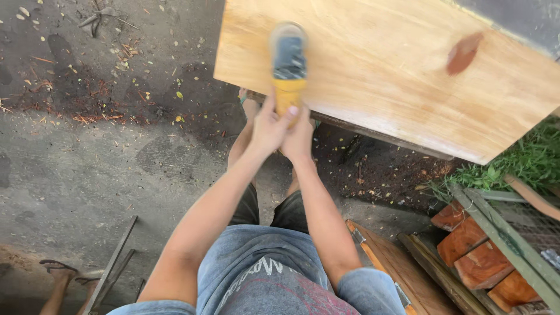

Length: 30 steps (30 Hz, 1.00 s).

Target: The person uses a handheld electric sander to smooth the surface of a rectangular wooden board. They move the sander across the board in multiple passes, then flip the board to sand the edges and the opposite side.

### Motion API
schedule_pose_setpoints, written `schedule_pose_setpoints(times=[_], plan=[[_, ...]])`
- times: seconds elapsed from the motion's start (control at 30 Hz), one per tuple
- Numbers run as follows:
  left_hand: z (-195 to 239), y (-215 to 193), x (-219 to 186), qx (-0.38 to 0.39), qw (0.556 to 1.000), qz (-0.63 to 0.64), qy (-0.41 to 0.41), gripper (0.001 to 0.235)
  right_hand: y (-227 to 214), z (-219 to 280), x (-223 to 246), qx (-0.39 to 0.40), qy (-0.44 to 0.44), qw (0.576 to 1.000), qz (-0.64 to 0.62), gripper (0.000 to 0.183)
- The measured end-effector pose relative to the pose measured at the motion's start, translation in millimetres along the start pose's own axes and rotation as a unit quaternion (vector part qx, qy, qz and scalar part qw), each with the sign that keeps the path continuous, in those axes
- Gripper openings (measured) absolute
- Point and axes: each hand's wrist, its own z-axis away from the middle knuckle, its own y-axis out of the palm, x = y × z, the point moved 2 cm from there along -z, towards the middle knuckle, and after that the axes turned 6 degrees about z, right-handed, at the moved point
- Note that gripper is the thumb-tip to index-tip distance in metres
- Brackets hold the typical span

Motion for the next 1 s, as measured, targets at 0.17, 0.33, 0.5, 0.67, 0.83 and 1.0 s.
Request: schedule_pose_setpoints(times=[0.17, 0.33, 0.5, 0.67, 0.83, 1.0], plan=[[-4.4, -13.1, 30.5, 0.012, 0.998, -0.051, 0.030, 0.074, -6.0, -7.8, -4.6, 0.023, -0.008, 0.999, 0.032, 0.073], [8.9, 54.2, 63.5, 0.024, 0.990, -0.138, -0.018, 0.088, -60.8, 11.7, -50.6, -0.028, 0.086, 0.996, -0.015, 0.064], [20.7, 107.7, 78.6, 0.069, 0.943, -0.314, -0.086, 0.093, -94.7, 24.3, -114.8, -0.108, 0.052, 0.990, -0.069, 0.045], [15.5, 127.3, 84.5, 0.143, 0.905, -0.394, -0.065, 0.092, -95.6, 29.5, -142.7, -0.161, 0.031, 0.976, -0.141, 0.033], [13.1, 87.9, 60.5, 0.079, 0.918, -0.386, -0.042, 0.092, -66.6, 22.8, -108.2, -0.120, -0.007, 0.986, -0.117, 0.041], [7.0, 22.7, 17.2, -0.023, 0.953, -0.276, -0.122, 0.097, -20.0, 5.2, -46.5, -0.026, 0.062, 0.998, 0.022, 0.061]])
